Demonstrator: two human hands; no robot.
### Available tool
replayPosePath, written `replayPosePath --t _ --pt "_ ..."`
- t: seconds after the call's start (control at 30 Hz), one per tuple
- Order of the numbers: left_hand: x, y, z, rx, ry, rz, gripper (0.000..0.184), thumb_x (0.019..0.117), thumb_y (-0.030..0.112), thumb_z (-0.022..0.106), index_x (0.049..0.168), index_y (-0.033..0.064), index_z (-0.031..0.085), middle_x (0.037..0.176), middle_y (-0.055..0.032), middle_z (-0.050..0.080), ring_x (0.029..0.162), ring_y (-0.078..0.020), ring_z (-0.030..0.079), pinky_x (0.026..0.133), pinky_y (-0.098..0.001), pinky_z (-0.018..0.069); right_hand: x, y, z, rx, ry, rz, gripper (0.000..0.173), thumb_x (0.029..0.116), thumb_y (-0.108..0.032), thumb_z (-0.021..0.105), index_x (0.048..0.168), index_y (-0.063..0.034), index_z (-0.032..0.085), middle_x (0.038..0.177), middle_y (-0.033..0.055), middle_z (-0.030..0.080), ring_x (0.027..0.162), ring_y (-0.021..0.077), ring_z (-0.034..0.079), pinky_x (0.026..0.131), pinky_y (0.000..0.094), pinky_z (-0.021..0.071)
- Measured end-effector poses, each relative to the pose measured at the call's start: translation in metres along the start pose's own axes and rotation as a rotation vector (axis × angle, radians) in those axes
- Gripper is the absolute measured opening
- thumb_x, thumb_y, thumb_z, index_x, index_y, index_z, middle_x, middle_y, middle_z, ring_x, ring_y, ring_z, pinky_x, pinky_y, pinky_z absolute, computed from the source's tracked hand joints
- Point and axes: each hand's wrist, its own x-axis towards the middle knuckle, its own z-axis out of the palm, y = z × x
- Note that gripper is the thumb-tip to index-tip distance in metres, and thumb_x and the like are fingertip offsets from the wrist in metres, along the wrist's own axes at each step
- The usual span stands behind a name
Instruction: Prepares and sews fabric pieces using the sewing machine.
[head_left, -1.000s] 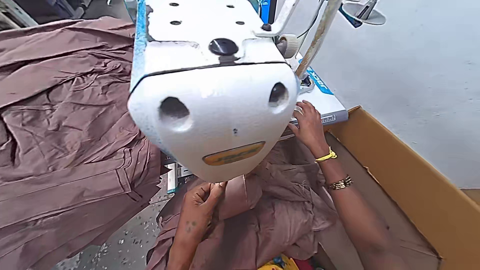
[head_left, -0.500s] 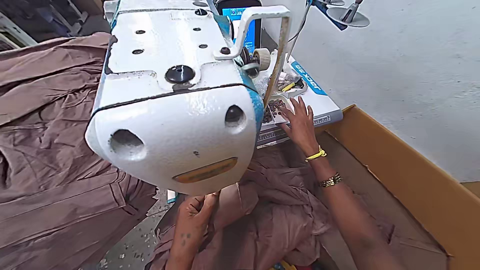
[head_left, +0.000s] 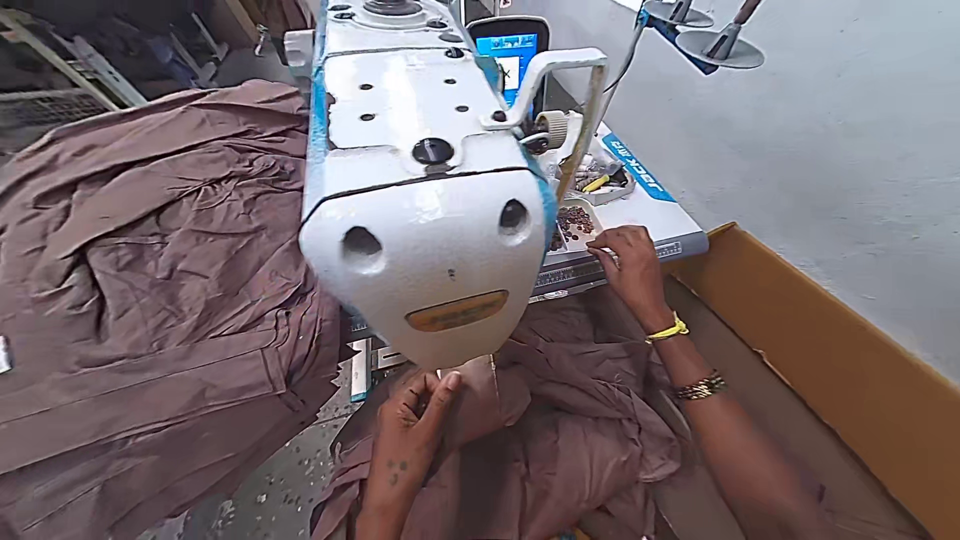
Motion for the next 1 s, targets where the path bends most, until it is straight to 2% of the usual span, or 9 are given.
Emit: replayPosePath --t 0.1,0.2,0.27,0.4,0.47,0.57,0.7,0.83,1.0 --pt "-0.012 0.007 -0.008 0.004 -0.086 0.052 0.029 0.0955 0.031 0.065 0.072 0.0146 0.061 0.066 0.0067 0.059 0.057 -0.0014 0.055 0.052 -0.0188 0.0465 0.007 -0.053 -0.005 0.203 -0.045 0.070 0.010 0.0926 -0.008 0.071 0.098 0.0005 0.073 0.093 0.0160 0.071 0.081 0.0277 0.069 0.073 0.0452 0.0567" --pt "-0.032 0.010 -0.025 -0.162 -0.228 0.049 0.021 0.0923 0.020 0.067 0.073 0.0178 0.059 0.067 0.0115 0.056 0.058 0.0049 0.053 0.053 -0.0133 0.0447 -0.001 -0.125 -0.010 0.335 -0.049 -0.154 0.009 0.0852 -0.010 0.073 0.089 -0.0014 0.073 0.087 0.0108 0.073 0.078 0.0207 0.070 0.070 0.0387 0.0579" --pt "-0.041 -0.005 -0.038 -0.421 -0.333 -0.065 0.013 0.0903 0.015 0.072 0.088 0.0212 0.061 0.074 0.0120 0.061 0.065 0.0041 0.058 0.059 -0.0143 0.0503 -0.017 -0.164 -0.009 0.296 -0.041 -0.388 0.014 0.0918 -0.019 0.069 0.088 -0.0051 0.071 0.086 0.0098 0.072 0.081 0.0207 0.071 0.070 0.0347 0.0584" --pt "-0.049 -0.011 -0.042 -0.647 -0.463 -0.178 0.046 0.0931 0.014 0.073 0.132 0.0167 0.047 0.108 0.0054 0.072 0.094 -0.0071 0.072 0.085 -0.0276 0.0603 -0.024 -0.203 0.003 0.014 0.070 -0.616 0.021 0.0893 -0.014 0.066 0.070 -0.0080 0.065 0.073 0.0097 0.070 0.071 0.0248 0.069 0.056 0.0338 0.0511" --pt "-0.049 0.002 -0.036 -0.437 -0.416 -0.123 0.033 0.0986 0.021 0.066 0.127 0.0101 0.054 0.101 0.0071 0.072 0.088 -0.0033 0.070 0.080 -0.0231 0.0596 -0.026 -0.206 0.002 0.050 0.035 -0.539 0.017 0.0868 -0.016 0.068 0.072 -0.0075 0.068 0.077 0.0102 0.072 0.075 0.0241 0.072 0.059 0.0338 0.0539" --pt "-0.046 0.007 -0.029 -0.039 -0.284 0.233 0.033 0.1041 0.038 0.057 0.098 0.0076 0.068 0.077 0.0052 0.067 0.070 0.0041 0.061 0.065 -0.0143 0.0518 -0.044 -0.197 -0.008 0.567 -0.192 -0.292 0.025 0.1023 -0.028 0.062 0.093 -0.0058 0.070 0.087 0.0061 0.072 0.078 0.0097 0.067 0.068 0.0231 0.0548" --pt "-0.030 0.013 -0.043 0.121 -0.200 0.614 0.036 0.1074 0.043 0.046 0.098 0.0144 0.066 0.091 0.0019 0.066 0.093 -0.0033 0.063 0.085 -0.0216 0.0519 -0.065 -0.198 -0.016 1.388 -0.790 -0.194 0.056 0.1066 -0.049 0.045 0.073 -0.0053 0.052 0.058 -0.0025 0.045 0.053 -0.0040 0.043 0.050 0.0128 0.0330" --pt "-0.004 -0.014 -0.075 0.008 -0.032 0.426 0.028 0.1047 0.044 0.052 0.102 0.0236 0.070 0.098 0.0161 0.070 0.093 0.0059 0.065 0.083 -0.0149 0.0545 -0.050 -0.178 -0.020 1.318 -0.765 0.040 0.037 0.1046 -0.043 0.054 0.080 -0.0166 0.059 0.066 -0.0163 0.050 0.060 -0.0136 0.046 0.056 0.0066 0.0377" --pt "0.003 -0.032 -0.061 -0.264 0.103 0.039 0.013 0.1043 0.015 0.053 0.101 0.0120 0.065 0.085 0.0095 0.068 0.075 -0.0007 0.066 0.072 -0.0193 0.0577 -0.019 -0.187 0.010 0.896 -0.507 0.334 0.021 0.0817 -0.015 0.080 0.090 -0.0121 0.061 0.073 -0.0145 0.059 0.066 -0.0094 0.055 0.065 0.0110 0.0484"
